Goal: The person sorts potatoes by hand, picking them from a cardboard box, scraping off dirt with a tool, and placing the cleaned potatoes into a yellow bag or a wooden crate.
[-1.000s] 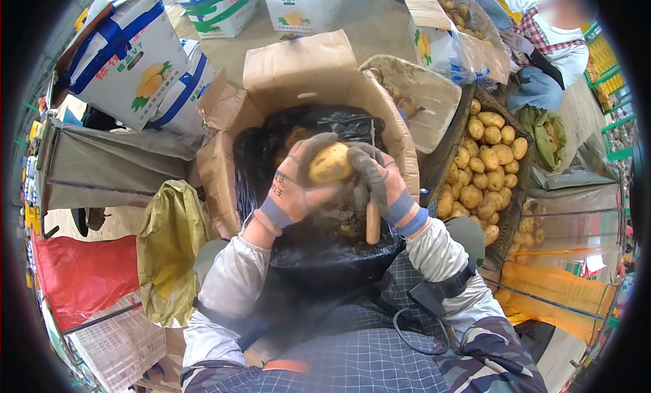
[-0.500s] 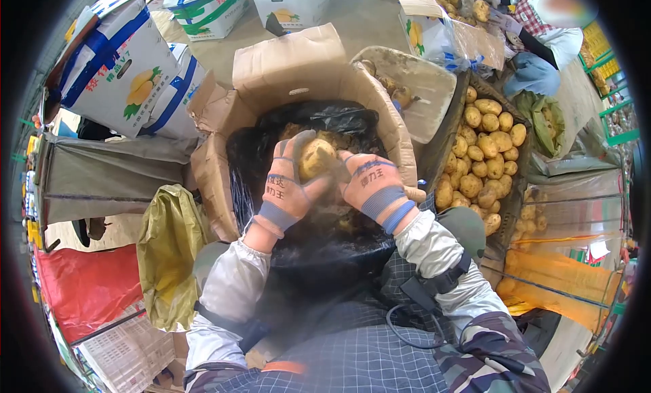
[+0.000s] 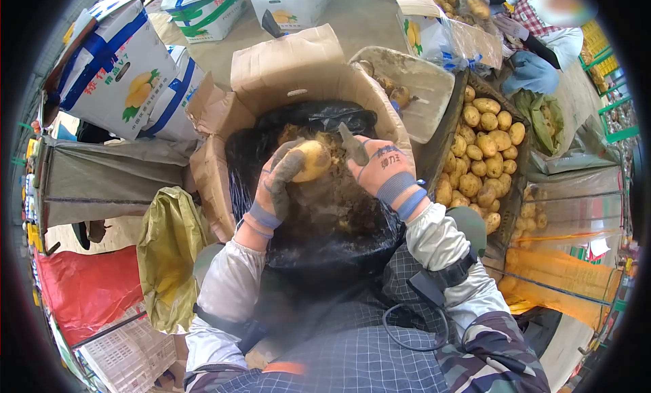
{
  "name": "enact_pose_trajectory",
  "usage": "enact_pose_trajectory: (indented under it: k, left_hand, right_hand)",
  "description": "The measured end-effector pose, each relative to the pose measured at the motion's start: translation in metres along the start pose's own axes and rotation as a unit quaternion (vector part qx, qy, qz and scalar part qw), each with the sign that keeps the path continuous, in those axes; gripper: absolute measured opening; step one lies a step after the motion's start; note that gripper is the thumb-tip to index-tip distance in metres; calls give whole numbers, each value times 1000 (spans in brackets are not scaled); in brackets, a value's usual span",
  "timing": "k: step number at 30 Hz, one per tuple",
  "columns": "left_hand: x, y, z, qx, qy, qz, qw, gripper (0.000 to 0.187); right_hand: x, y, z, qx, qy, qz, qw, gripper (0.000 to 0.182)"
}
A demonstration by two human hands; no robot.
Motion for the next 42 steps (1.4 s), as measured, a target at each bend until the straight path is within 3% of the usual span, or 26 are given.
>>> enact_pose_trajectory:
  k: [4, 7, 10, 13, 18, 22, 23, 24, 26, 28, 32, 35, 38, 42]
  left_hand:
    - [-12, -1, 1, -31, -27, 6, 999, 57]
    - [-11, -2, 3, -42, 27, 18, 999, 55]
    - [-13, -9, 2, -9, 28, 22, 999, 52]
    - [-34, -8, -2, 13, 5, 25, 1000, 49]
    - [-29, -15, -4, -12, 92, 163, 982, 54]
    - [2, -12, 1, -62, 4, 186, 981, 58]
    - [6, -12, 2, -73, -17, 180, 981, 60]
    - [4, -10, 0, -65, -28, 152, 986, 73]
    - [4, -11, -2, -79, -33, 60, 994, 76]
    - [5, -15, -2, -67, -32, -16, 997, 80]
    - [5, -17, 1, -76, -29, -106, 991, 66]
    - [1, -15, -4, -11, -175, -286, 942, 67]
    - [11, -18, -3, -5, -212, -346, 914, 70]
    - [-2, -14, -3, 12, -174, -333, 927, 70]
  right_hand:
    - [-3, -11, 3, -52, 5, -67, 996, 52]
    - [0, -19, 4, -56, 20, -51, 997, 56]
    - [-7, -16, 7, -89, -9, -58, 994, 58]
    - [-1, -27, 7, -80, 25, -27, 996, 59]
    - [8, -23, 2, -52, -15, -14, 998, 62]
    - [15, -18, 0, -4, -21, -31, 999, 63]
    - [14, -17, 1, -29, -10, -51, 998, 62]
    - [5, -11, 2, -54, 1, -71, 996, 60]
    - [0, -17, 6, -50, 46, -115, 991, 53]
    - [-7, -11, 9, -64, 34, -126, 989, 51]
    - [-4, -8, 9, -51, 10, -92, 994, 38]
    - [6, -17, 10, -54, 49, -3, 997, 49]
    - [6, -23, 10, -87, 66, 3, 994, 49]
    - [1, -31, 11, -116, 94, 48, 988, 47]
Point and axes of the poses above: each hand's wrist, its own z-axis away from the middle knuckle, its own y-axis out of the back of the hand, x = y × z, the point moved 2 cm from there along -z, towards the middle knuckle, and after that the axes turned 9 degrees about -z, right-handed, at the moved point
